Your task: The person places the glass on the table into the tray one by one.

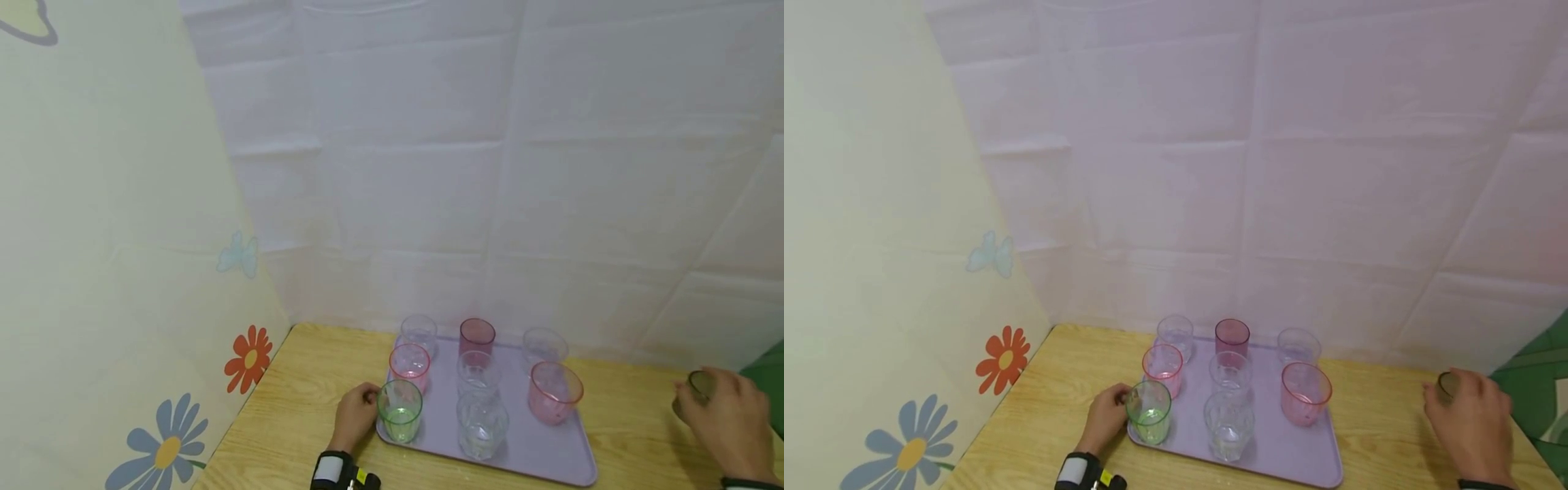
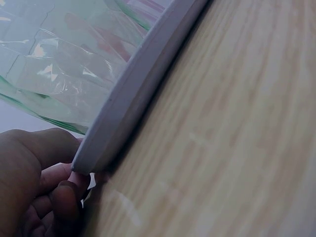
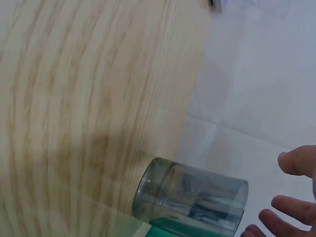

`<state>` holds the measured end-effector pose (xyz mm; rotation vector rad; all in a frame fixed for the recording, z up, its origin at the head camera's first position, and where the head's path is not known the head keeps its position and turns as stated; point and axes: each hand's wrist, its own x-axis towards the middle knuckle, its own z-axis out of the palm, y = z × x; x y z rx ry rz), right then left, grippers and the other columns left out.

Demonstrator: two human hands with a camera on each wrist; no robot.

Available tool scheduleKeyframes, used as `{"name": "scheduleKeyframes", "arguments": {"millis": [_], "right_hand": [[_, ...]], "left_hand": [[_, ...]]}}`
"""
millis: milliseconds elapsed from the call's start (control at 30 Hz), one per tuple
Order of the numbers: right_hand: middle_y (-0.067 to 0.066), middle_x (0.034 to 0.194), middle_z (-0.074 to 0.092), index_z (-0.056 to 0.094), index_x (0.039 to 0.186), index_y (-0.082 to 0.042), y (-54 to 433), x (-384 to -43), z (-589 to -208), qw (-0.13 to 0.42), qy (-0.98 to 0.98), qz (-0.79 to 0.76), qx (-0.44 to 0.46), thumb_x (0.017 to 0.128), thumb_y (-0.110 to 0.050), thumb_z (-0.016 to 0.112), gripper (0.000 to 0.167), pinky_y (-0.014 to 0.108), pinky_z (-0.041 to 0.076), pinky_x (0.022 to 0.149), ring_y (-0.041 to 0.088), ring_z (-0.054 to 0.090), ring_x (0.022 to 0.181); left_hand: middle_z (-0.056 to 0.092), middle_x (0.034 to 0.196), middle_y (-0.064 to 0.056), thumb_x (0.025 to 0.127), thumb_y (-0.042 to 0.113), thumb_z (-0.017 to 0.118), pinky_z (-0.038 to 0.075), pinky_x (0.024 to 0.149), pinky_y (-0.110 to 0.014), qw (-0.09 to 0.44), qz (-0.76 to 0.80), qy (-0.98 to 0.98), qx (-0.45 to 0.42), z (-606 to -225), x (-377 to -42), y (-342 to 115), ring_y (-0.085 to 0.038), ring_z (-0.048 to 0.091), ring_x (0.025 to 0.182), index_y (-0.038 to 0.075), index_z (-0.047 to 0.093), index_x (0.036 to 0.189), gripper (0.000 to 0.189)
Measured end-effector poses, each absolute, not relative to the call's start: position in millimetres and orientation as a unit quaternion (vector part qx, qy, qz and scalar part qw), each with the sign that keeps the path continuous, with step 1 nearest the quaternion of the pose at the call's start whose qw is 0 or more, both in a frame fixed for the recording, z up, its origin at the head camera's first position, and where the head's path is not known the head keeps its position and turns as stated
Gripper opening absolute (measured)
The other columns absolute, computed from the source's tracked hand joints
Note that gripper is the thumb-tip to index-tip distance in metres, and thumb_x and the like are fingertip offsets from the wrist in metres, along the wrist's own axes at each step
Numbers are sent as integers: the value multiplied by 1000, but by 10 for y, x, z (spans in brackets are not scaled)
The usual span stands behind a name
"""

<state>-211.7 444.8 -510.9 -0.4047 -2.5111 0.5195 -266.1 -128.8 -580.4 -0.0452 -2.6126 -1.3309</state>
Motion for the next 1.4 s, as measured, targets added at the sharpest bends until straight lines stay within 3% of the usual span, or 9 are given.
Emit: {"name": "scheduleKeyframes", "arguments": {"millis": [400,767,1033,1267,1400], "right_hand": [[53,155,20,26,147,26,4608,-2083,-5210,220,-924,241,-199,106,-43,51,84,77,12,122,70,16,147],[55,156,15,11,154,27,4676,-2110,-5243,180,-919,259,-235,107,-47,52,96,79,22,117,72,19,144],[57,151,23,18,151,28,4752,-2146,-5268,190,-913,268,-242,105,-44,60,96,80,29,111,72,28,137],[54,159,13,10,155,25,4735,-2142,-5212,135,-906,279,-288,105,-48,52,98,77,28,116,70,23,143],[55,156,16,12,153,27,4786,-2160,-5251,137,-909,277,-280,104,-49,56,101,78,30,113,71,25,140]], "left_hand": [[63,80,4,86,3,71,41,62,-22,106,-453,-885,-17,-5810,-2663,-1302,-8,52,70,8,78,96,13],[62,79,3,85,2,70,40,60,-22,104,-453,-885,-17,-5840,-2683,-1297,-9,52,69,7,77,96,14],[63,79,3,85,3,71,41,61,-22,105,-452,-886,-14,-5836,-2683,-1288,-9,52,69,8,77,95,13],[62,76,5,85,4,72,39,60,-22,110,-447,-888,-15,-5837,-2679,-1281,-6,50,66,9,77,93,11],[61,76,5,85,5,72,39,59,-22,112,-449,-886,-17,-5846,-2674,-1285,-5,50,66,9,77,93,10]]}}
